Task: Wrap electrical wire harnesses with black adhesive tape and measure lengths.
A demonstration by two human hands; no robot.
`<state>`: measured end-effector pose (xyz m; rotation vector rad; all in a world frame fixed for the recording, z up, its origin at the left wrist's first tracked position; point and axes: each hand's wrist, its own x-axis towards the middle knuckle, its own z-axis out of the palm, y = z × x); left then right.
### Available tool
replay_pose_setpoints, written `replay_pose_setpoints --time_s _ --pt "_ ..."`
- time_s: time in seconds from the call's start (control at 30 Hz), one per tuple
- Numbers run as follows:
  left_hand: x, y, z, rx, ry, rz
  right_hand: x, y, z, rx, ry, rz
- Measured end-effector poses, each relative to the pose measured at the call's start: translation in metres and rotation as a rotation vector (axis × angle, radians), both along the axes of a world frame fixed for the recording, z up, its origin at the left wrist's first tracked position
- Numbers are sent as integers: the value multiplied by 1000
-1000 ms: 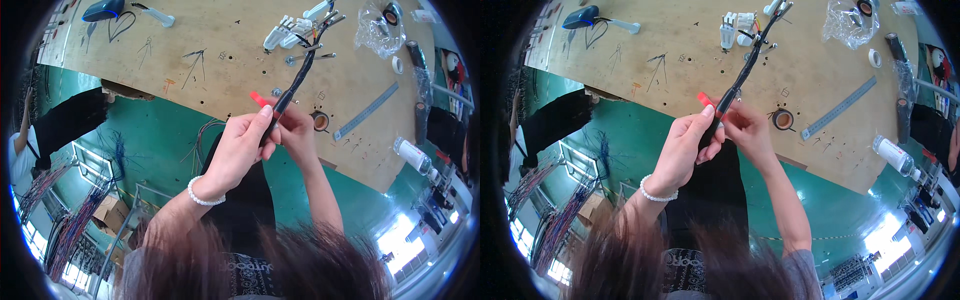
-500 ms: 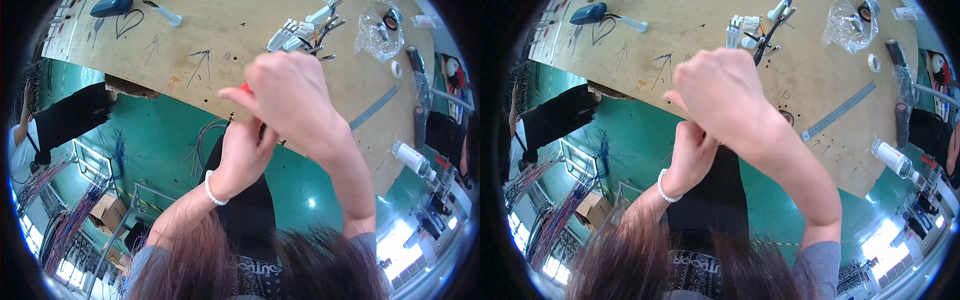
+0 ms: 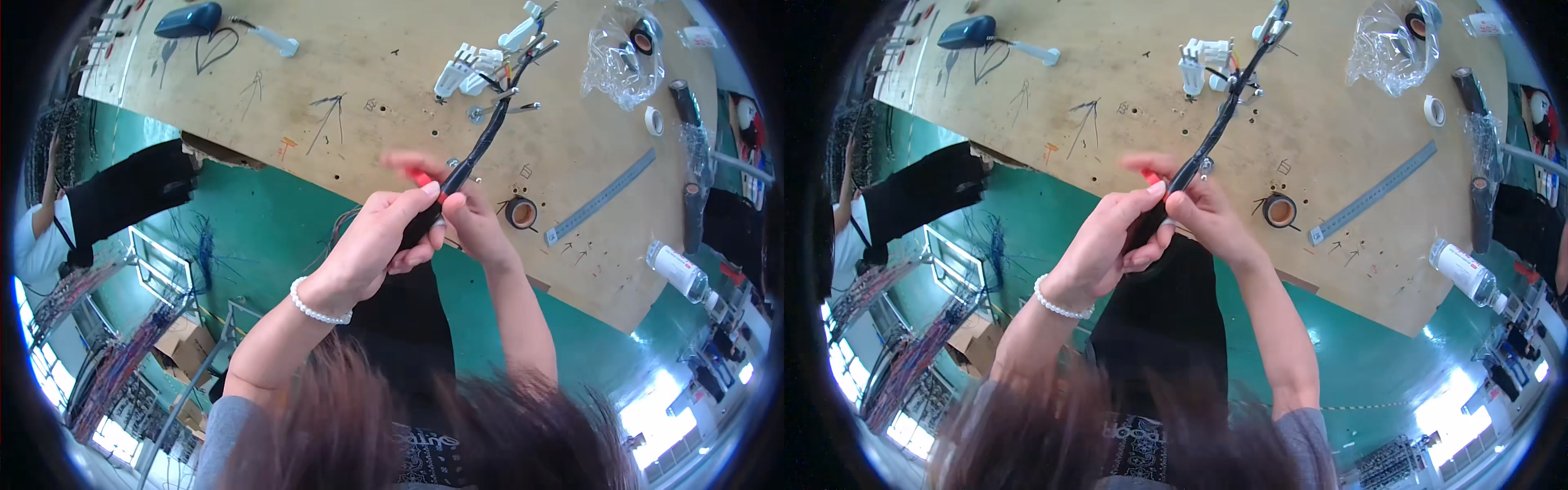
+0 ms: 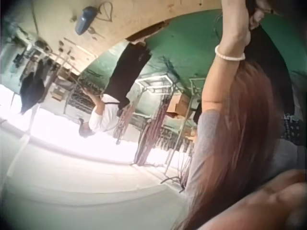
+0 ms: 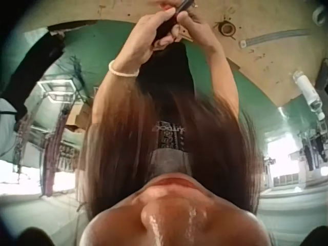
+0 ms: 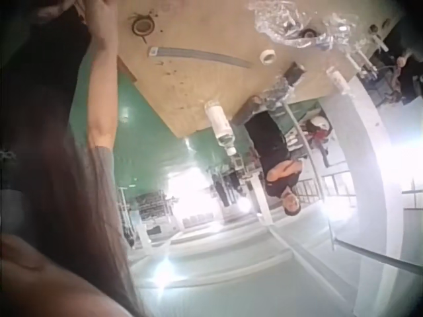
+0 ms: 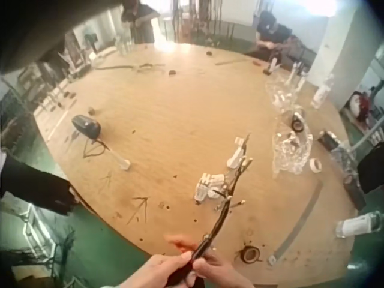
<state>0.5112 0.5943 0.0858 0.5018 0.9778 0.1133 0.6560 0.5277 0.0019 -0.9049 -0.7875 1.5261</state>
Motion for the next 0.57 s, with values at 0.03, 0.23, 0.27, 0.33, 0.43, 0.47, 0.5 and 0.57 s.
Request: replay_pose_setpoints --time_s 0.03,0.23,0.27,0.33,0.43,0.47,0.5,0.57 --pt "0 0 2 5 3 -4 8 3 4 -6 -11 85" --pt "-7 -3 3 282 51 -223 5 -27 32 -186 -90 -101" --pt "-8 -2 4 334 90 -279 0 -31 37 -189 -132 -171" --pt "-5 -6 2 450 78 -289 -8 -40 49 -250 -333 -284" --pt "-5 -13 4 601 160 -325 -20 -50 67 -220 -612 -542" --pt "-4 -13 2 651 268 -303 -12 -57 73 -79 -847 -611" --pt "-10 -8 2 609 249 -294 4 -67 79 74 -1076 -678" --pt "-11 -14 -2 575 176 -264 17 -81 78 -10 -957 -756"
